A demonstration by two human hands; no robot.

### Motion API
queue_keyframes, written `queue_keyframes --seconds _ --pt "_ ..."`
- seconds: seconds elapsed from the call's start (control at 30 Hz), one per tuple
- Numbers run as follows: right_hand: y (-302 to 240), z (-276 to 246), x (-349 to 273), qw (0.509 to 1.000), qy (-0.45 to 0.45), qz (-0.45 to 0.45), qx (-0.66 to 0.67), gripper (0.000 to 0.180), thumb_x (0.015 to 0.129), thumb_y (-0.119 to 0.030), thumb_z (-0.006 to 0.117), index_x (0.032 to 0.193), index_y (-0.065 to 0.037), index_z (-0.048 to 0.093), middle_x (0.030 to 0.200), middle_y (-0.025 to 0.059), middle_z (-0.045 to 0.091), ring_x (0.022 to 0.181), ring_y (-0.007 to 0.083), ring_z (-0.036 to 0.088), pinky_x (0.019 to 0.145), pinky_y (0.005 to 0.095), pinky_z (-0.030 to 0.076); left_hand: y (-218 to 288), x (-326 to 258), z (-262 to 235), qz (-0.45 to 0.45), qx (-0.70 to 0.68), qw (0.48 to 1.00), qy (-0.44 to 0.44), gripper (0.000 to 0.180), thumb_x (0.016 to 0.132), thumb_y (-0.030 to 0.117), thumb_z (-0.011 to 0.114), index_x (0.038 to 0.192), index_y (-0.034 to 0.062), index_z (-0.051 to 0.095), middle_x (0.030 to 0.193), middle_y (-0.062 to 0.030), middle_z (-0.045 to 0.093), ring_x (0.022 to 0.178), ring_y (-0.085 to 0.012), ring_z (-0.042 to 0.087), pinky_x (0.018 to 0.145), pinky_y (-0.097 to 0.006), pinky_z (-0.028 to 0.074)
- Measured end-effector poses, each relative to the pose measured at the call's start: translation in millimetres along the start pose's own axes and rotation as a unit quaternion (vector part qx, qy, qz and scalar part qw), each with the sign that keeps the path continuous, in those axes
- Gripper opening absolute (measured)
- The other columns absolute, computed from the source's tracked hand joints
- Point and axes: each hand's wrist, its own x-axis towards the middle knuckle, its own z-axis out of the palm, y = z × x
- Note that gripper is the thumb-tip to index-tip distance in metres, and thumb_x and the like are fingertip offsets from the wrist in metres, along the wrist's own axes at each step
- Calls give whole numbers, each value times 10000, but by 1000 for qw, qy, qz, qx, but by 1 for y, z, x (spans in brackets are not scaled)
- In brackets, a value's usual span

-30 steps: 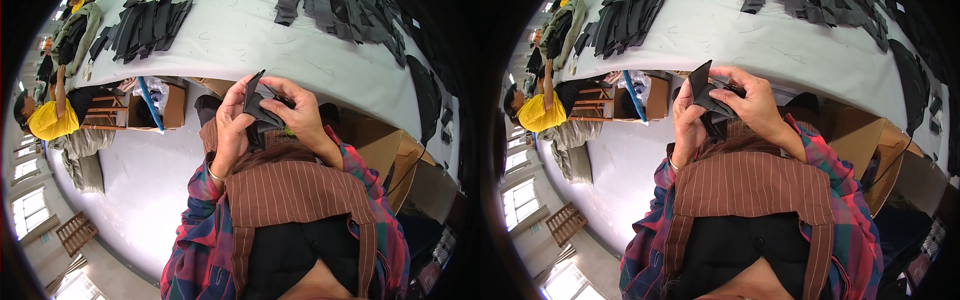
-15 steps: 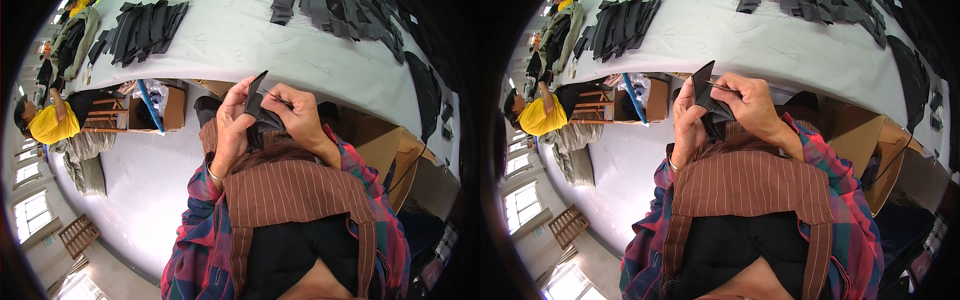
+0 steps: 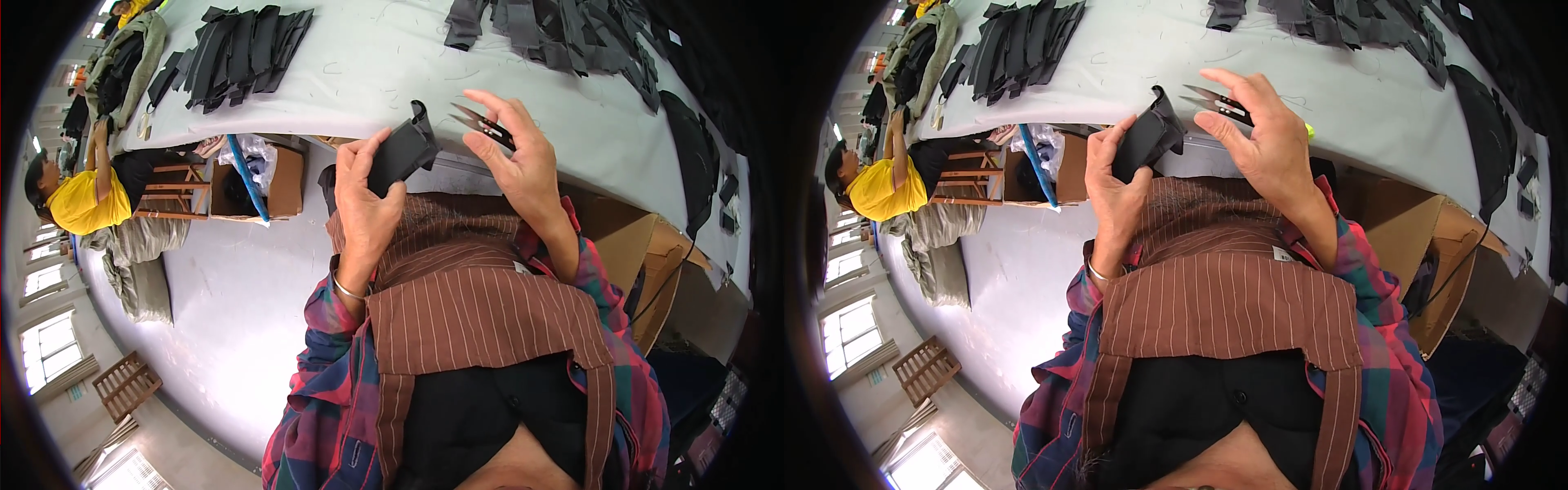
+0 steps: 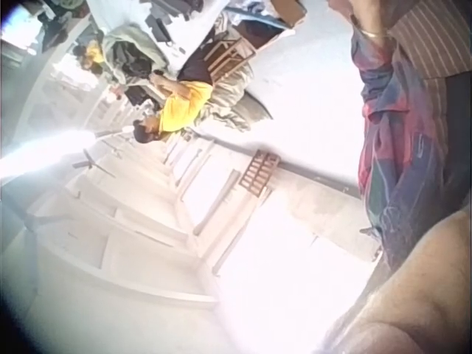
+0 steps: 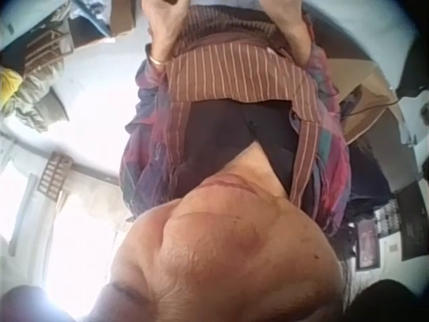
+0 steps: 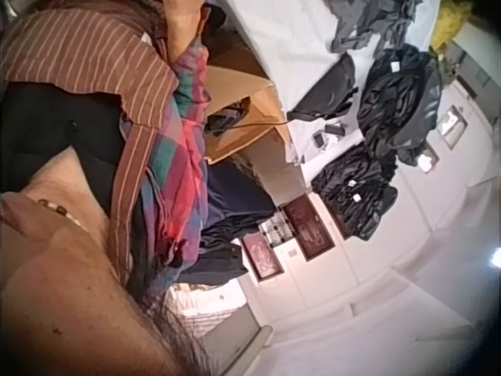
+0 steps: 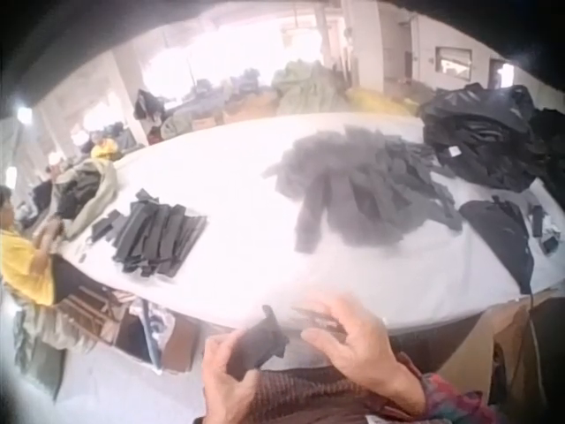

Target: Trimming excess threads and small bits of material from black fabric components using small thread snips.

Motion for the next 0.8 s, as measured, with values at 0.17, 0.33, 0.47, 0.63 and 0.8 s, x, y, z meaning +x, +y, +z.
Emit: queue_keyframes --seconds 0.17,0.33,0.47,0.63,0.8 --pt "1 -1 -2 995 -40 -84 -40 238 823 -253 694 1033 -143 681 834 8 663 744 179 601 681 311 423 -4 1 -4 23 34 999 25 613 608 -108 542 1192 59 619 1041 -87 537 993 -210 545 930 -287 429" --pt "-2 0 -3 984 -72 -119 -111 193 790 -165 707 974 -107 708 842 18 686 708 185 579 668 299 376 -2 1 -4 34 63 997 22 614 608 -121 558 1189 68 622 1042 -96 536 990 -231 551 914 -309 449" --pt "3 5 -5 977 -39 -163 -134 147 780 -223 718 909 -160 691 767 -33 661 619 180 523 625 321 343 -4 0 -2 60 80 995 17 631 595 -117 584 1194 75 614 1009 -104 531 974 -266 538 888 -343 438" --pt "3 -2 -3 974 -32 -164 -153 161 773 -212 728 919 -159 685 771 -29 656 638 175 540 629 316 351 -4 0 -2 79 85 993 18 645 577 -107 607 1193 86 611 974 -104 525 949 -288 523 860 -372 419" --pt "-8 3 2 993 -72 -56 78 340 774 -165 741 1095 -111 643 887 42 654 841 174 626 786 293 465 4 6 -4 164 100 978 -75 761 547 -103 604 1279 99 553 1003 -102 527 948 -288 513 846 -373 402"
